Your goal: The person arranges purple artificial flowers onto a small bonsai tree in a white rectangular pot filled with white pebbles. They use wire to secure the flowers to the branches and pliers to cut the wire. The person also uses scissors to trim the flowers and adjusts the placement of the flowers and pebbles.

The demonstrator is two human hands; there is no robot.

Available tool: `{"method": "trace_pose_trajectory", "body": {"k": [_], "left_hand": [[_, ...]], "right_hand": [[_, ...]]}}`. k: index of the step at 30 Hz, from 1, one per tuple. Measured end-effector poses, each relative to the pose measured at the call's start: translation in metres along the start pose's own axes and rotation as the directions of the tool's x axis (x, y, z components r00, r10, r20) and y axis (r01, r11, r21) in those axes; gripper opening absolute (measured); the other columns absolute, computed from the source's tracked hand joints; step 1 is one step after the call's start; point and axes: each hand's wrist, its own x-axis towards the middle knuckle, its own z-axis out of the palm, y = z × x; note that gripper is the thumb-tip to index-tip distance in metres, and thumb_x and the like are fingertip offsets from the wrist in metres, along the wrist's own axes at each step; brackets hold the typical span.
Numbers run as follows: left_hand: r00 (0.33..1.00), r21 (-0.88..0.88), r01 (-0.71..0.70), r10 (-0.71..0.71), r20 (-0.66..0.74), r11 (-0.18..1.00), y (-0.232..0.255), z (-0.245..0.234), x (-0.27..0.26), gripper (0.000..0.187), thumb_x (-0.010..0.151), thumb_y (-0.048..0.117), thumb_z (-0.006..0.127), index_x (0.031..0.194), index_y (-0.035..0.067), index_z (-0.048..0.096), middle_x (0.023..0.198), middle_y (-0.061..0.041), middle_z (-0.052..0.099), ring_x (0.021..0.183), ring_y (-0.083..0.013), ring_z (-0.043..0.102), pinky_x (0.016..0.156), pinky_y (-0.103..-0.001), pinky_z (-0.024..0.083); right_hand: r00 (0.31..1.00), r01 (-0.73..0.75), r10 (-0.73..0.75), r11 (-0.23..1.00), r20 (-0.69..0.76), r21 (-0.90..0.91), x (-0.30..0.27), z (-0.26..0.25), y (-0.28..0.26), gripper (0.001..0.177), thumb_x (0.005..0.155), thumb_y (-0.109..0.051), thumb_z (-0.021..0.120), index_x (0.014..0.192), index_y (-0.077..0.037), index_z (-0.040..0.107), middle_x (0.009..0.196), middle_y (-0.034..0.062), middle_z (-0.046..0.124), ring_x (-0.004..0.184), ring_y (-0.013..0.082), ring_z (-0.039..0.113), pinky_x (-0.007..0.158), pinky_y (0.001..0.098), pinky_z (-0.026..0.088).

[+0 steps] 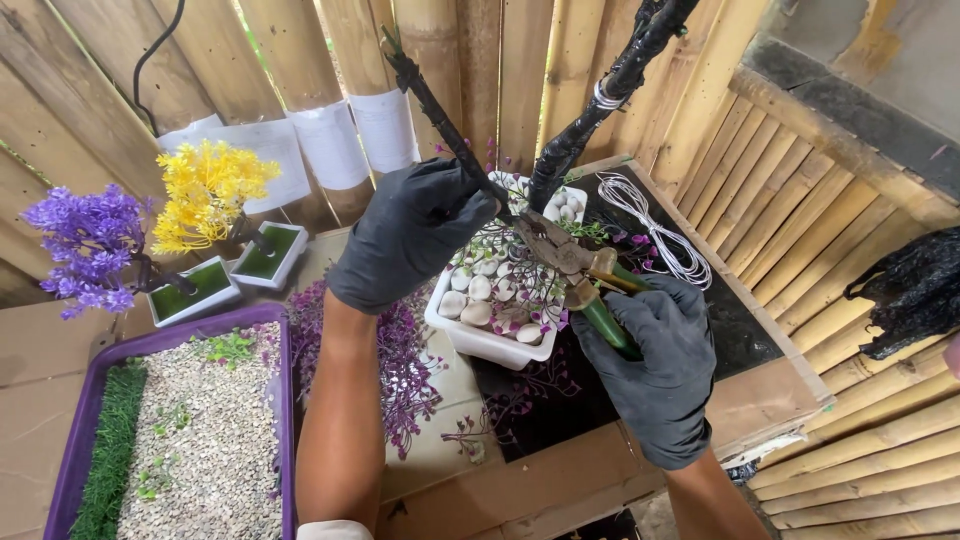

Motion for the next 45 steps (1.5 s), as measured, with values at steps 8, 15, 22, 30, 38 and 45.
{"method": "trace_pose_trajectory", "body": {"k": [8, 15, 22, 30, 38, 45], "left_hand": [[0.99, -0.111, 0.002, -0.018, -0.138, 0.994, -0.021, 0.011, -0.003, 0.015, 0.094, 0.007, 0.076, 0.107, -0.002, 0.076, 0.082, -0.02, 0.07, 0.071, -0.0336, 0.068, 0.062, -0.036, 0.056], [0.983, -0.265, 0.083, -0.122, -0.135, 0.961, -0.031, 0.019, -0.005, 0.012, 0.096, 0.003, 0.071, 0.104, -0.005, 0.073, 0.076, -0.018, 0.069, 0.068, -0.0229, 0.067, 0.062, -0.028, 0.056], [0.99, 0.059, -0.105, 0.109, -0.088, 0.993, -0.019, 0.012, 0.003, 0.029, 0.098, 0.003, 0.07, 0.073, -0.002, 0.056, 0.071, -0.01, 0.068, 0.062, -0.0136, 0.053, 0.055, -0.036, 0.044], [0.989, -0.223, 0.075, -0.1, -0.104, 0.972, -0.023, 0.015, 0.002, 0.018, 0.097, 0.004, 0.071, 0.084, -0.005, 0.063, 0.076, -0.012, 0.066, 0.07, -0.0152, 0.058, 0.065, -0.031, 0.052], [0.963, -0.321, 0.225, -0.259, -0.068, 0.92, -0.04, 0.023, -0.003, 0.017, 0.093, 0.012, 0.078, 0.102, -0.001, 0.075, 0.078, -0.013, 0.066, 0.075, -0.0197, 0.064, 0.069, -0.027, 0.057], [0.992, -0.073, 0.1, -0.105, -0.071, 0.992, -0.014, 0.023, 0.002, 0.016, 0.089, 0.014, 0.082, 0.099, 0.003, 0.078, 0.07, -0.014, 0.066, 0.062, -0.0263, 0.065, 0.055, -0.032, 0.053]], "right_hand": [[0.995, -0.034, 0.029, 0.998, 0.098, 0.052, -0.008, 0.01, 0.015, 0.045, 0.08, -0.024, 0.089, 0.118, -0.005, 0.075, 0.106, 0.0166, 0.072, 0.105, 0.0425, 0.065, 0.085, 0.0475, 0.059], [0.974, -0.226, 0.226, 0.971, -0.002, 0.076, 0.003, 0.022, -0.021, 0.032, 0.097, -0.011, 0.071, 0.122, 0.01, 0.074, 0.108, 0.019, 0.07, 0.113, 0.0321, 0.06, 0.103, 0.0265, 0.041], [0.974, -0.185, 0.13, 0.93, 0.186, 0.317, 0.02, 0.006, 0.013, 0.021, 0.085, -0.008, 0.085, 0.103, -0.007, 0.074, 0.095, 0.0055, 0.074, 0.088, 0.021, 0.069, 0.08, 0.0332, 0.058], [0.782, -0.602, 0.502, 0.761, 0.369, 0.242, 0.004, 0.029, 0.029, 0.056, 0.054, -0.035, 0.103, 0.105, -0.022, 0.082, 0.1, -0.0039, 0.079, 0.092, 0.0139, 0.074, 0.085, 0.0309, 0.061], [0.811, -0.581, 0.507, 0.755, 0.291, 0.304, 0.012, 0.021, 0.015, 0.035, 0.067, -0.023, 0.097, 0.097, -0.016, 0.08, 0.084, 0.0058, 0.077, 0.081, 0.0259, 0.075, 0.072, 0.0359, 0.062], [0.832, -0.532, 0.382, 0.756, 0.403, 0.381, 0.009, -0.023, 0.015, 0.023, 0.09, 0.016, 0.056, 0.11, 0.027, 0.061, 0.115, 0.0261, 0.073, 0.119, 0.0221, 0.062, 0.111, 0.021, 0.046]]}}
